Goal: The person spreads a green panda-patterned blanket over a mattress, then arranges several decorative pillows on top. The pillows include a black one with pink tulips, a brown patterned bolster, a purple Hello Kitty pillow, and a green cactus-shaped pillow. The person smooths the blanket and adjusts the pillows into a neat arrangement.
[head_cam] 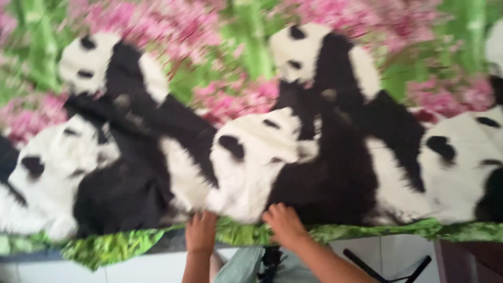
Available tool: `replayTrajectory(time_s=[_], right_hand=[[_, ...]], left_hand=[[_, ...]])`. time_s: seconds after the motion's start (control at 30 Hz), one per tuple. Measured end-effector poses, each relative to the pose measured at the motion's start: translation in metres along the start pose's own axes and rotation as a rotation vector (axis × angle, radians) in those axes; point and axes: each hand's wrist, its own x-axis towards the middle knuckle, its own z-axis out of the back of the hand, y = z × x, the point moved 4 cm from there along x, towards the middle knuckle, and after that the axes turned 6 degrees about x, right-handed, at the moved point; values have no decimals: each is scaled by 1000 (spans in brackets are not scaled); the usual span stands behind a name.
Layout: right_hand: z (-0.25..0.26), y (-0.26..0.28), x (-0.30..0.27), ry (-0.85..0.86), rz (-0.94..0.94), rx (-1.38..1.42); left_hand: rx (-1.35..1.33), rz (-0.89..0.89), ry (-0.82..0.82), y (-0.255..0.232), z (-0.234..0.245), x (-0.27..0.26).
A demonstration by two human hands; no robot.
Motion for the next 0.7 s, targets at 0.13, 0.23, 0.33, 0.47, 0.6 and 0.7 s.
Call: replayTrajectory(time_s=[0.13, 0.23, 0.33, 0.47, 0.6, 0.7], right_hand=[[-24, -35, -7, -20, -2, 47], [-29, -51, -13, 227, -77, 56], [-22, -55, 5, 708, -426, -38], [-19, 33, 43, 420, -146, -6], [-39, 139, 82, 92, 250, 111], [-58, 198, 113, -58, 404, -3]], left_hand=[[-476, 35, 222, -15, -31, -12], [-589, 54, 256, -28, -43, -39], [-620, 147, 402, -13, -51, -73], [-988, 759, -90, 86, -53, -139], [-802, 1221, -291, 210, -69, -167], [-815, 1283, -552, 289, -81, -151]])
